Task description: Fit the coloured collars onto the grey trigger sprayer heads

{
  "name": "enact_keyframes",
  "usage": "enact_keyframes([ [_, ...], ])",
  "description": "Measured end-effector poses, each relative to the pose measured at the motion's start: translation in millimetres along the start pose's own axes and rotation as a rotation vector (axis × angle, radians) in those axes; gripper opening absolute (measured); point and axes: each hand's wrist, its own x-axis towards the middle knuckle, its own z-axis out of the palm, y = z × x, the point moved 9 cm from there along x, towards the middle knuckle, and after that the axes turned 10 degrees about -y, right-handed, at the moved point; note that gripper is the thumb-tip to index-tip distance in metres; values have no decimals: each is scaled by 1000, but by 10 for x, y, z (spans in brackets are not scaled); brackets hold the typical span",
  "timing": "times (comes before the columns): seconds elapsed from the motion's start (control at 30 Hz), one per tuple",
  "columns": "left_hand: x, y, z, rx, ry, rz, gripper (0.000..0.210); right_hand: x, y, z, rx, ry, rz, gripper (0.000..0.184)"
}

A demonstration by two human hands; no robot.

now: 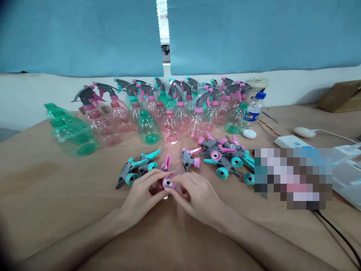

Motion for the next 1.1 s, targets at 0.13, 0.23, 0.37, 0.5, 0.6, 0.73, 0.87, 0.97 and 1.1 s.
enact_keyframes([
  [0.13,-9,-2,1,0,-2,-12,28,-3,47,50,-11,-41,29,17],
  [0.23,-14,-10,3,7,-8,-14,30,-3,41,64,-24,-53,28,21],
  [0.37,-13,-18,1,1,-12,2,30,-9,28,112,-24,-76,40,27],
  [0.5,-7,-3,9,-3,-23,22,33,-18,100,173,55,-130,109,28],
  [0.6,-4,8,18,-10,-32,22,33,-31,175,202,146,-159,165,27],
  [0.73,6,14,41,-19,-55,15,32,-37,201,159,211,-118,162,22],
  [0.87,14,42,47,-31,-59,45,29,-36,202,133,226,-103,167,20],
  [0.97,14,58,50,-34,-62,59,28,-40,211,150,249,-115,181,18],
  [1.1,14,84,72,-37,-91,69,24,-46,203,198,260,-150,174,18],
])
